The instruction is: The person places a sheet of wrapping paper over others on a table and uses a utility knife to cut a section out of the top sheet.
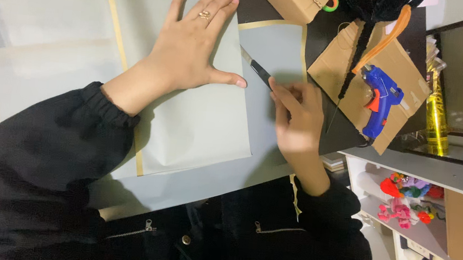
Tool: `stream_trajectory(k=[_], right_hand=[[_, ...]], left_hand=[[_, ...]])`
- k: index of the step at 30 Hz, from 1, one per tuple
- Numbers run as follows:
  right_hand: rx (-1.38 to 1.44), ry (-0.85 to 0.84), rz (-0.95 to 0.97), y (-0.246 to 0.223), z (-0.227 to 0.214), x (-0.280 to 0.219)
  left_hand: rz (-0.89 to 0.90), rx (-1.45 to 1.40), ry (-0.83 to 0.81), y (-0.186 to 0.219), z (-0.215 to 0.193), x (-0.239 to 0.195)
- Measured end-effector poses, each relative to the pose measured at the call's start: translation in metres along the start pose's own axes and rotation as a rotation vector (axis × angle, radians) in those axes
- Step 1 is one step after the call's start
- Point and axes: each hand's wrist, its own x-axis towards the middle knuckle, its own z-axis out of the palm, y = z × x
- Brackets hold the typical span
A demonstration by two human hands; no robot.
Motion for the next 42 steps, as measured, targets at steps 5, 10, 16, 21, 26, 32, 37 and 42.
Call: stream_trajectory(k=[5, 10, 16, 21, 26, 32, 37, 42], right_hand=[[0.004, -0.046, -0.062, 0.010, 0.005, 0.007], [0.000, -0.083, -0.046, 0.015, 0.000, 0.017], [0.030, -0.066, -0.110, 0.014, 0.003, 0.024], [0.043, -0.047, -0.131, 0.022, 0.003, 0.027], [-0.004, -0.056, -0.135, 0.013, 0.002, 0.036], [-0.003, -0.066, -0.103, 0.015, 0.002, 0.039], [-0.026, -0.086, -0.172, 0.020, 0.006, 0.047], [-0.033, -0.027, -0.168, 0.022, 0.009, 0.050]], left_hand=[[-0.010, -0.010, -0.011, 0.001, -0.004, 0.001], [0.008, 0.003, 0.031, -0.001, 0.001, -0.002], [-0.008, -0.009, -0.014, 0.002, -0.003, 0.000], [-0.030, -0.009, -0.062, 0.000, -0.001, 0.001], [-0.008, -0.018, -0.014, 0.001, -0.003, 0.000], [-0.003, 0.026, -0.014, 0.000, 0.002, 0.000], [0.008, -0.011, -0.009, 0.002, -0.004, 0.000], [-0.012, -0.003, -0.040, 0.001, -0.002, 0.000]])
